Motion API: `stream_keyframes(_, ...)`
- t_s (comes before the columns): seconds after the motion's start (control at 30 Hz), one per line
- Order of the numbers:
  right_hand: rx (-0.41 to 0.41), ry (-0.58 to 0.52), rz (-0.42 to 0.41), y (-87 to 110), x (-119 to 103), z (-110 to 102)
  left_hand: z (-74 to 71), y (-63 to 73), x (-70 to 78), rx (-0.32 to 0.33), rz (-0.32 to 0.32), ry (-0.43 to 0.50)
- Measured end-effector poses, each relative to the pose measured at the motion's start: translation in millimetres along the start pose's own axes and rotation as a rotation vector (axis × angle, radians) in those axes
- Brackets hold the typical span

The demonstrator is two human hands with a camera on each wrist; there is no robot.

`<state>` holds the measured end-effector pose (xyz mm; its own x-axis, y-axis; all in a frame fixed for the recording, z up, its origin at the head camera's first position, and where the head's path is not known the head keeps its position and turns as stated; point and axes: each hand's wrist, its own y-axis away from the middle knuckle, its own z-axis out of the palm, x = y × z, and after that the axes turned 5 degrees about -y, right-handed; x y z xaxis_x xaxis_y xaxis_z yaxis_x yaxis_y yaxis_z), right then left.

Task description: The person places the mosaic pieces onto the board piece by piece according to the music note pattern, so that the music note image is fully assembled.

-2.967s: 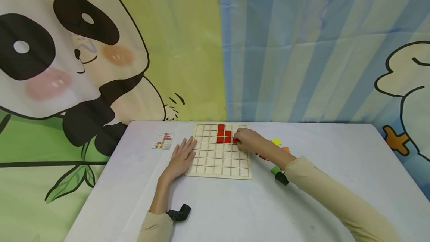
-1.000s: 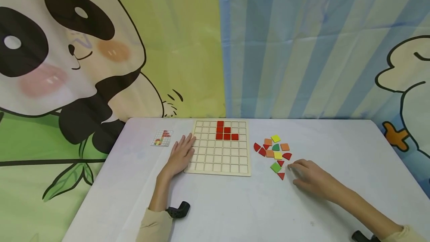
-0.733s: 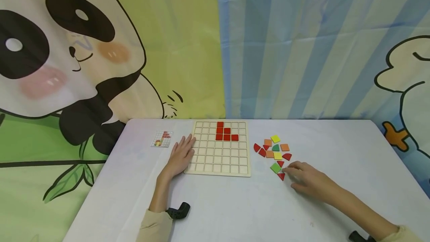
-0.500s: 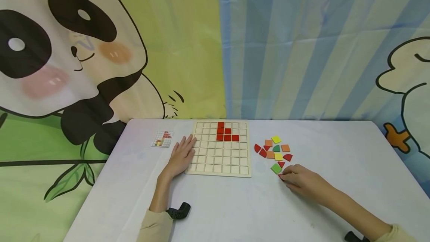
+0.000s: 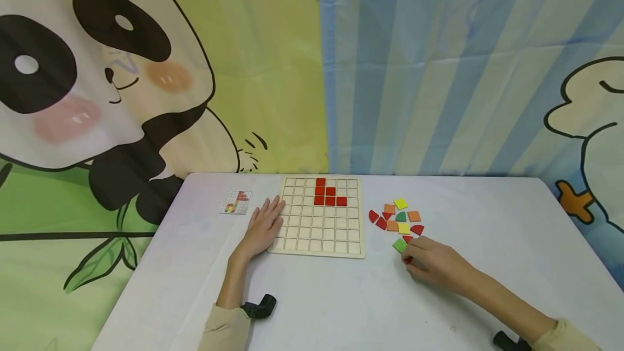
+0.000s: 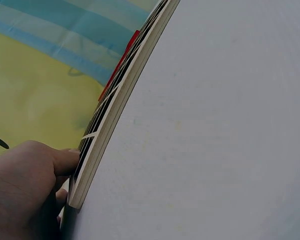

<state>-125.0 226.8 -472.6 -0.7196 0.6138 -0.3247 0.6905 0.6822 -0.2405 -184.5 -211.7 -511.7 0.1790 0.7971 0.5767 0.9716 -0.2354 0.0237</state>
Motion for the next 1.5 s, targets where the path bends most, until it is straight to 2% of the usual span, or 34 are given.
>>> stream_keyframes(0.13,0.015,-0.044,-0.011,-18.4,-10,1,-0.2,-0.3,-0.9,-0.016,-0.015,-0.004)
stream_keyframes(0.23,-0.002,-0.101,-0.011,-40.0,-15,3,-0.1,-0.8,-1.6,-0.024,-0.021,-0.008)
stream_keyframes(0.33,-0.053,-0.204,0.025,-71.8,-15,2,0.4,-0.7,-2.2,-0.019,-0.017,-0.006)
stream_keyframes(0.43,-0.066,-0.324,0.060,-108.5,-11,2,0.5,-0.3,-2.4,-0.018,-0.014,-0.003)
stream_keyframes(0.53,-0.063,-0.389,0.110,-145.9,-4,6,0.7,-0.5,-2.7,-0.022,-0.018,0.001)
stream_keyframes(0.67,-0.120,-0.351,0.196,-192.3,7,13,1.7,-2.0,-3.5,-0.014,-0.014,-0.007)
stream_keyframes(0.8,-0.163,-0.272,0.246,-224.3,21,22,3.2,-4.1,-2.8,-0.012,-0.005,-0.019)
stream_keyframes(0.9,-0.177,-0.217,0.248,-237.6,31,30,4.1,-4.5,-1.4,-0.008,0.000,-0.012)
stream_keyframes(1.07,-0.187,-0.178,0.243,-247.5,40,38,3.6,-3.4,1.0,-0.001,0.003,-0.002)
stream_keyframes(1.33,-0.218,-0.134,0.198,-256.4,35,41,1.5,-1.4,-0.7,-0.003,-0.003,-0.013)
stream_keyframes(1.5,-0.216,-0.112,0.158,-254.1,33,40,1.7,-0.7,-0.2,0.003,-0.004,-0.008)
